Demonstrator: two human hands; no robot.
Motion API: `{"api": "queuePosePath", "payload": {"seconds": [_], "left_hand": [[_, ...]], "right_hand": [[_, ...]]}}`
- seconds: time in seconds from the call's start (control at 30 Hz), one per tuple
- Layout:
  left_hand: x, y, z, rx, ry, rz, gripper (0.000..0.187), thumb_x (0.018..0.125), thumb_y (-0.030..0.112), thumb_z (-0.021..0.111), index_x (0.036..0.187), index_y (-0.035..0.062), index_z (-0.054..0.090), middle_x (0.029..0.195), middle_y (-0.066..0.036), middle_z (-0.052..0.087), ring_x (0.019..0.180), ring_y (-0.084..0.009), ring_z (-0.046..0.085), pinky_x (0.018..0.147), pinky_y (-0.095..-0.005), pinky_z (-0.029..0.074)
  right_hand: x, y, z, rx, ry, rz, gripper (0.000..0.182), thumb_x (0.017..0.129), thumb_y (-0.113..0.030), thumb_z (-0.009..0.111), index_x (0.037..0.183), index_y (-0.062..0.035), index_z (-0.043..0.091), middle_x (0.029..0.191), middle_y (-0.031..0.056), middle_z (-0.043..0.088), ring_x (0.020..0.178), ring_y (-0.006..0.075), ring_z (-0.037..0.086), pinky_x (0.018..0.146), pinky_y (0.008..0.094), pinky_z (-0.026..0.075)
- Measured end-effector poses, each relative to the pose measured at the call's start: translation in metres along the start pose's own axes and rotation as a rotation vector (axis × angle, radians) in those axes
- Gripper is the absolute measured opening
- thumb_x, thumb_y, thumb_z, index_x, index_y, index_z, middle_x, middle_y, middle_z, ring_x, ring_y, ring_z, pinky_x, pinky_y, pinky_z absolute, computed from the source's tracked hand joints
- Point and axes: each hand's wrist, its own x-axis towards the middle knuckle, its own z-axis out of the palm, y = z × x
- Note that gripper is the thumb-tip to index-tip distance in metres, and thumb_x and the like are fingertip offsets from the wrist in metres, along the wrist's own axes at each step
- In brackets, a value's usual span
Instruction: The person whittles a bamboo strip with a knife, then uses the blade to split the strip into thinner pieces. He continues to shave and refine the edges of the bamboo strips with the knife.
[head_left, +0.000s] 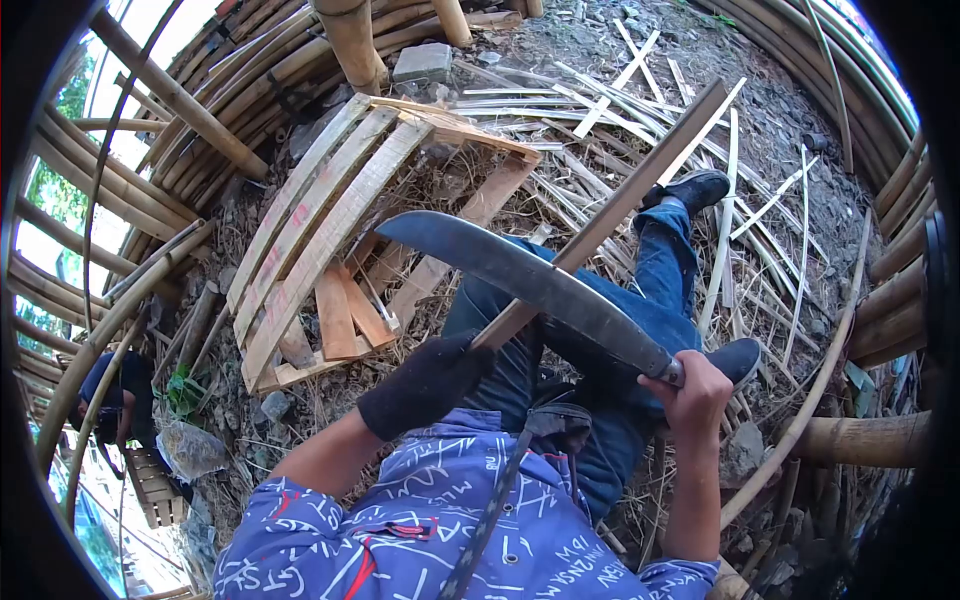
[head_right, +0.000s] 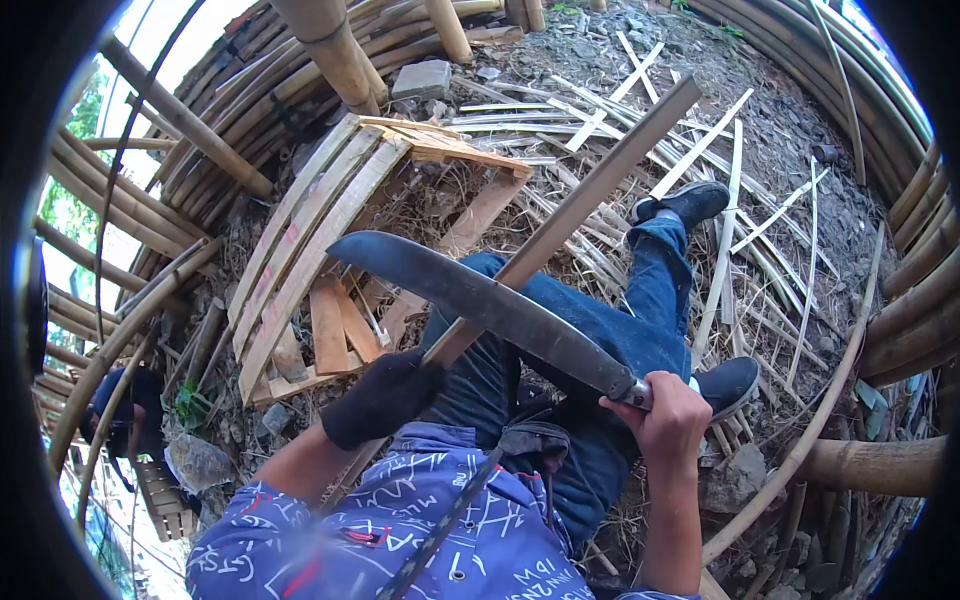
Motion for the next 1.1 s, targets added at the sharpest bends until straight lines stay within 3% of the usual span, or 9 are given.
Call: {"api": "queuePosePath", "payload": {"seconds": [0.2,0.27,0.67,0.73,0.9,0.97,1.0,1.07,1.1], "left_hand": [[0.002,-0.002,0.018,-0.068,0.01,-0.066,0.029,0.101,0.025,0.05,0.088,0.0011,0.06,0.065,0.0,0.053,0.059,-0.0083,0.047,0.053,-0.0291,0.041],[0.001,0.0,0.028,0.022,-0.05,0.12,0.026,0.1,0.026,0.051,0.094,0.0014,0.057,0.067,-0.004,0.054,0.062,-0.0097,0.048,0.057,-0.0312,0.042],[0.001,-0.013,0.018,0.188,-0.08,-0.011,0.025,0.098,0.024,0.052,0.094,0.0006,0.058,0.069,-0.006,0.057,0.065,-0.0124,0.053,0.06,-0.0331,0.044],[0.002,-0.022,0.033,0.187,-0.093,0.226,0.024,0.098,0.024,0.053,0.091,0.0013,0.056,0.067,-0.004,0.055,0.062,-0.0119,0.05,0.057,-0.0316,0.042],[-0.002,-0.02,0.016,0.01,-0.156,0.016,0.019,0.098,0.021,0.052,0.09,0.0046,0.057,0.065,-0.001,0.054,0.06,-0.0092,0.049,0.053,-0.0289,0.04],[-0.004,-0.042,-0.007,-0.282,-0.062,-0.15,0.019,0.099,0.02,0.051,0.09,0.0052,0.059,0.064,-0.003,0.053,0.059,-0.0121,0.053,0.052,-0.0326,0.042],[-0.005,-0.043,-0.011,-0.278,-0.061,-0.146,0.019,0.099,0.02,0.051,0.09,0.0052,0.059,0.064,-0.003,0.053,0.059,-0.0121,0.053,0.052,-0.0326,0.042],[-0.017,-0.047,-0.015,0.254,-0.026,0.082,0.022,0.1,0.021,0.048,0.088,0.0047,0.059,0.062,-0.005,0.052,0.058,-0.014,0.055,0.052,-0.0348,0.042],[-0.017,-0.051,-0.008,0.383,-0.113,0.007,0.026,0.099,0.025,0.051,0.085,0.0042,0.059,0.061,-0.003,0.052,0.057,-0.0135,0.054,0.051,-0.0334,0.041]], "right_hand": [[-0.002,-0.012,0.015,0.104,-0.003,0.026,0.054,0.064,-0.05,0.081,0.077,-0.002,0.059,0.063,0.0099,0.056,0.055,0.029,0.059,0.051,0.0369,0.045],[0.002,-0.02,0.017,0.168,0.015,0.03,0.054,0.064,-0.05,0.081,0.077,-0.002,0.06,0.063,0.0098,0.056,0.055,0.0289,0.059,0.051,0.0369,0.045],[-0.01,-0.006,0.017,-0.014,-0.02,0.007,0.052,0.062,-0.049,0.082,0.075,-0.0047,0.056,0.06,0.009,0.052,0.054,0.0283,0.057,0.05,0.0387,0.043],[-0.009,-0.015,0.026,0.133,0.013,0.076,0.052,0.063,-0.047,0.082,0.077,-0.0039,0.057,0.061,0.0095,0.053,0.054,0.0287,0.057,0.05,0.0384,0.044],[0.008,-0.021,0.01,0.13,-0.056,0.109,0.05,0.067,-0.045,0.081,0.078,-0.0009,0.06,0.063,0.0132,0.057,0.055,0.0321,0.058,0.05,0.0382,0.044],[0.006,0.006,0.009,0.118,0.051,0.128,0.046,0.073,-0.044,0.079,0.08,-0.0016,0.062,0.063,0.0114,0.059,0.052,0.0252,0.059,0.049,0.0371,0.043],[0.0,0.028,0.011,0.154,0.06,0.294,0.041,0.081,-0.042,0.074,0.08,-0.0019,0.064,0.061,0.0093,0.06,0.052,0.0182,0.059,0.048,0.0353,0.041],[0.001,0.053,0.0,0.006,0.062,0.544,0.044,0.092,-0.044,0.063,0.078,-0.0021,0.063,0.055,0.0079,0.055,0.048,0.0166,0.055,0.046,0.0339,0.039],[-0.002,0.064,-0.002,0.03,0.071,0.565,0.046,0.093,-0.045,0.061,0.077,-0.0019,0.061,0.055,0.0063,0.055,0.047,0.0163,0.054,0.045,0.0326,0.039]]}}
